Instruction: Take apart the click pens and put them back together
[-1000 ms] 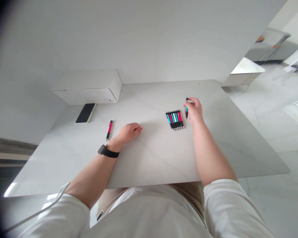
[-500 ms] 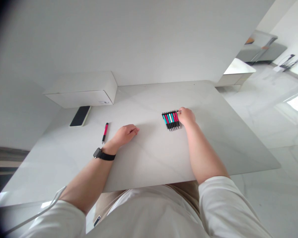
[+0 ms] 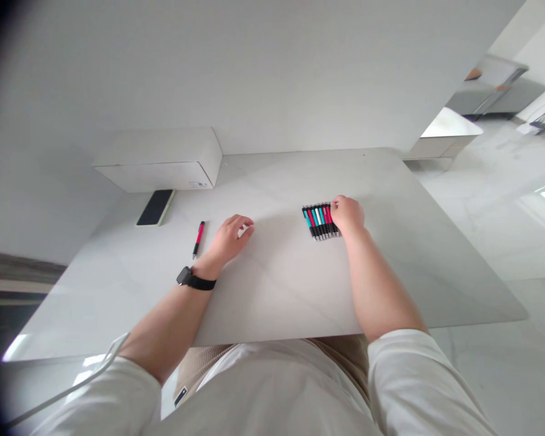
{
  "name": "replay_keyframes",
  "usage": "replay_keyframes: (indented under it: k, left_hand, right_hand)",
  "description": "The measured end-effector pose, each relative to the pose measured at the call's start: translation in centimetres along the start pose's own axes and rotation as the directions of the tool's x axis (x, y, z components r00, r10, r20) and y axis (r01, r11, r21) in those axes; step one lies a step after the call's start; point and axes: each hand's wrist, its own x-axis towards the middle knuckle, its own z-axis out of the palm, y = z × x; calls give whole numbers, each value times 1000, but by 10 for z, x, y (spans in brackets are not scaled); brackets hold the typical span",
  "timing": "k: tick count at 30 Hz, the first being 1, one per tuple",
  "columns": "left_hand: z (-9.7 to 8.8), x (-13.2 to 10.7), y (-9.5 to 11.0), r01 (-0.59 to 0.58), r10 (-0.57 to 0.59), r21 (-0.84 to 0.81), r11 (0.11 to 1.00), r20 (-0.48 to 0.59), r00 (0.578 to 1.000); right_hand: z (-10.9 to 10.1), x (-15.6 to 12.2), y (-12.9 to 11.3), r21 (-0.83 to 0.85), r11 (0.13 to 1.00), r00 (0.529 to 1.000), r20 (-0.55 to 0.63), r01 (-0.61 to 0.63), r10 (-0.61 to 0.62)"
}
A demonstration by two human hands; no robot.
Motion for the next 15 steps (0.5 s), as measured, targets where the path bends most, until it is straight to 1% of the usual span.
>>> replay_keyframes:
  k: [3,5,7,9,10,12,15]
  left_hand:
    - [-4,-1,-4,101,-88,122,987,-111,990]
    - [-4,-2,-9,193,-161,193,962,-169,972]
    - [-4,-3,-16,276,-231,244,930,-195,953]
    - [-2,-4,-23,320,-280,278,906,-174,944]
    - [-1,-5,-25,328,-293,291,899,-160,943]
    - [0,-5,-26,310,-281,303,901,-138,950]
    - [-2,-4,-22,244,-210,298,923,-142,967]
  right_hand:
    - [0,-2,-5,28,997,996,-61,71,-69]
    - [-1,-6,-12,62,989,988,-88,131,-126]
    - [-2,-12,-22,95,977,978,-104,189,-179]
    - [-2,-21,-35,122,961,966,-109,248,-236]
    - [-2,-25,-42,132,952,959,-102,278,-266]
    - [-1,-35,-55,146,933,944,-81,328,-319]
    - [3,-45,-69,178,903,920,-39,391,-391]
